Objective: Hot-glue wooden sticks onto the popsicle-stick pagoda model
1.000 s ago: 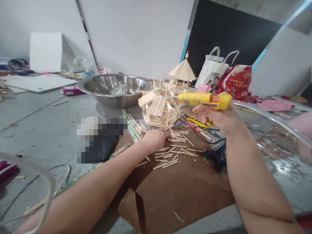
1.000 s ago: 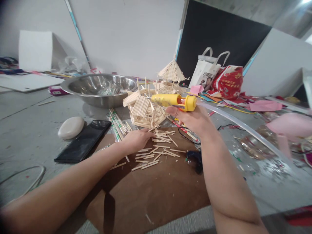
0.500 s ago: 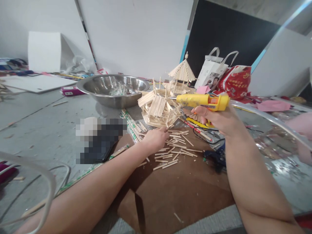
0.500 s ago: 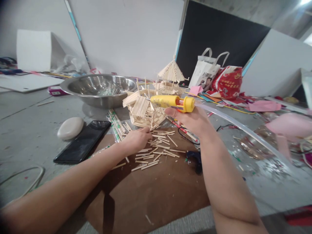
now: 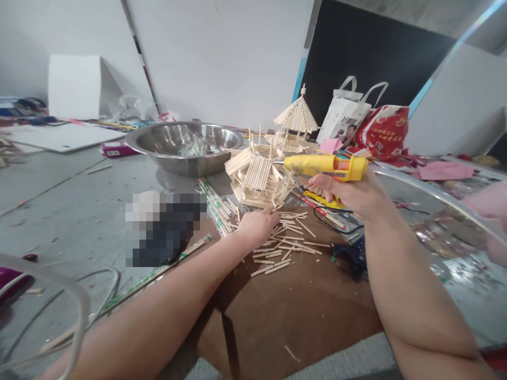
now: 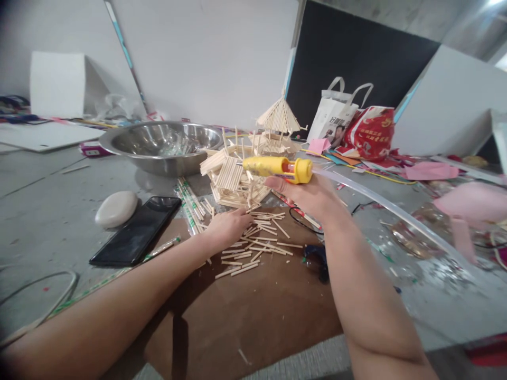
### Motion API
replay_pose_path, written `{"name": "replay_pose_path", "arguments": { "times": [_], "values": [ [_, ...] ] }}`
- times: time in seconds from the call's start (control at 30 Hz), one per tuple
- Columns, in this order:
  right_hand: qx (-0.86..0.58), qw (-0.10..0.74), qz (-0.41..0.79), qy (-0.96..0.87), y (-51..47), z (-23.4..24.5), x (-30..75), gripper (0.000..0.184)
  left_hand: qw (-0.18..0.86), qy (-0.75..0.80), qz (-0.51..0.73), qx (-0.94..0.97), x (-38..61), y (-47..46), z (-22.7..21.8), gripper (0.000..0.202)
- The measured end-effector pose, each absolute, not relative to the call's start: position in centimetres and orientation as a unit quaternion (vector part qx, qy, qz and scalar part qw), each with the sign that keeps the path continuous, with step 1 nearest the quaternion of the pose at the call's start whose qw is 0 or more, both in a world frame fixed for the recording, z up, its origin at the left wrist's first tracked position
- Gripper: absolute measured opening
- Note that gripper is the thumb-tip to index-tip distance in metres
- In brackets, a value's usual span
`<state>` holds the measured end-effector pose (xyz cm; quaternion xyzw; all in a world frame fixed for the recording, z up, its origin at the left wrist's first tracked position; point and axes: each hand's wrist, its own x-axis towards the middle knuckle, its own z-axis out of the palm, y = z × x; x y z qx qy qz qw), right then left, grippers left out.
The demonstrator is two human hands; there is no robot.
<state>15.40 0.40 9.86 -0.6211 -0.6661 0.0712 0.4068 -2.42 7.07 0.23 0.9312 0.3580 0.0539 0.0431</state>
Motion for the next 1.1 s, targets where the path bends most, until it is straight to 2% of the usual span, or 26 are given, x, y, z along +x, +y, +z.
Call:
{"name": "replay_pose_path", "arguments": {
  "times": [0.17, 0.3, 0.47, 0.57, 0.67, 0.77, 0.9, 1.0, 1.1],
  "values": [
    [-0.629, 0.403, 0.079, -0.660, 0.1, 10.5, 14.7, 0.029, 0.095, 0.375, 0.068, 0.920, -2.1, 7.7, 0.2, 0.019],
    [-0.629, 0.406, 0.081, -0.658, 0.2, 10.1, 15.0, 0.031, 0.089, 0.378, 0.045, 0.920, -2.0, 7.6, 0.3, 0.017],
    [-0.620, 0.405, 0.076, -0.668, 0.5, 9.7, 15.6, 0.030, 0.121, 0.364, 0.129, 0.915, -2.8, 7.1, 0.5, 0.017],
    [-0.635, 0.405, 0.046, -0.656, 0.9, 9.5, 15.3, 0.030, 0.215, 0.383, 0.233, 0.868, -3.2, 7.1, 1.0, 0.016],
    [-0.658, 0.372, 0.018, -0.654, 1.5, 9.4, 14.7, 0.033, 0.371, 0.380, 0.315, 0.786, -2.9, 6.9, 1.3, 0.017],
    [-0.695, 0.331, -0.001, -0.638, 2.0, 9.3, 14.3, 0.038, 0.545, 0.346, 0.321, 0.693, -2.4, 6.5, 1.4, 0.018],
    [-0.708, 0.322, -0.015, -0.629, 2.3, 9.2, 14.2, 0.037, 0.721, 0.290, 0.321, 0.541, -2.2, 6.1, 1.6, 0.002],
    [-0.697, 0.337, -0.022, -0.633, 2.3, 9.1, 14.4, 0.036, 0.773, 0.279, 0.347, 0.451, -2.3, 6.5, 1.7, 0.008],
    [-0.704, 0.338, -0.042, -0.623, 2.2, 9.0, 14.6, 0.038, 0.762, 0.298, 0.392, 0.421, -2.5, 7.3, 1.6, 0.014]
  ]
}}
